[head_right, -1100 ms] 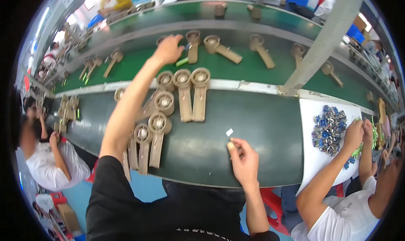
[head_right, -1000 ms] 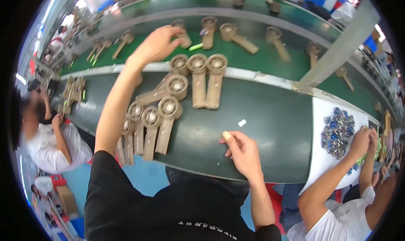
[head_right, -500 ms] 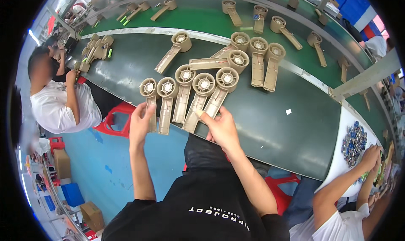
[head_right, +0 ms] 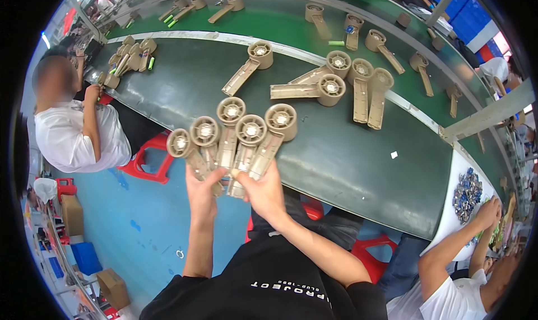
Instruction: Assembling motors, batteries, and internal components into plastic hand fan casings.
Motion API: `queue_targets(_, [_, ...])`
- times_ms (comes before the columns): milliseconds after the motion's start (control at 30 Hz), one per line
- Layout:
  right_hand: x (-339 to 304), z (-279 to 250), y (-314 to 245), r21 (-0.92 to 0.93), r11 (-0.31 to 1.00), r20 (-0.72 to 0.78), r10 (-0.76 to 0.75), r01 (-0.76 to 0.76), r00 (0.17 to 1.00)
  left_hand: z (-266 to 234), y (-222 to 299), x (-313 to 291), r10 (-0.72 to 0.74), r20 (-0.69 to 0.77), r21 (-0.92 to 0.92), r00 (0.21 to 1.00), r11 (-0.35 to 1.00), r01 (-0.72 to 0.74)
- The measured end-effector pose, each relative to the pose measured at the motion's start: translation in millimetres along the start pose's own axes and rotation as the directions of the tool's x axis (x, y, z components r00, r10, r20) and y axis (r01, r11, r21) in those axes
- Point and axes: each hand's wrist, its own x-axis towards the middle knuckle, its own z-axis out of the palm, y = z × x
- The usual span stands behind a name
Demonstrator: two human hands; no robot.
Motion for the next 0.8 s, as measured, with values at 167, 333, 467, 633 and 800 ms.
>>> queue_targets(167, [51, 46, 2, 0.086, 0.989, -0.027, -0.119, 0.121, 0.993, -17, 28, 68, 0.158, -0.051, 0.101, 0.986, 0.983, -0.152])
queue_targets(333, [116, 53, -11, -0.029, 0.966, -0.181, -0.256, 0.255, 0.95, -18, 42, 176, 0.115, 0.101, 0.209, 0.988, 0.969, -0.134])
queue_targets(467, [152, 27, -40, -0.281, 0.95, -0.183, -0.19, 0.133, 0.965, 4, 44, 221, 0.083, 0.176, 0.294, 0.981, 0.946, -0.133])
queue_targets(633, [159, 7, -57, -0.484, 0.874, -0.194, -0.157, 0.045, 0.968, -16, 54, 277, 0.134, 0.238, 0.545, 0.962, 0.801, -0.247])
queue_targets(800, [159, -15, -66, -0.859, 0.504, -0.198, -0.165, -0.09, 0.966, -18, 85, 303, -0.02, 0.206, 0.769, 0.978, 0.621, -0.149])
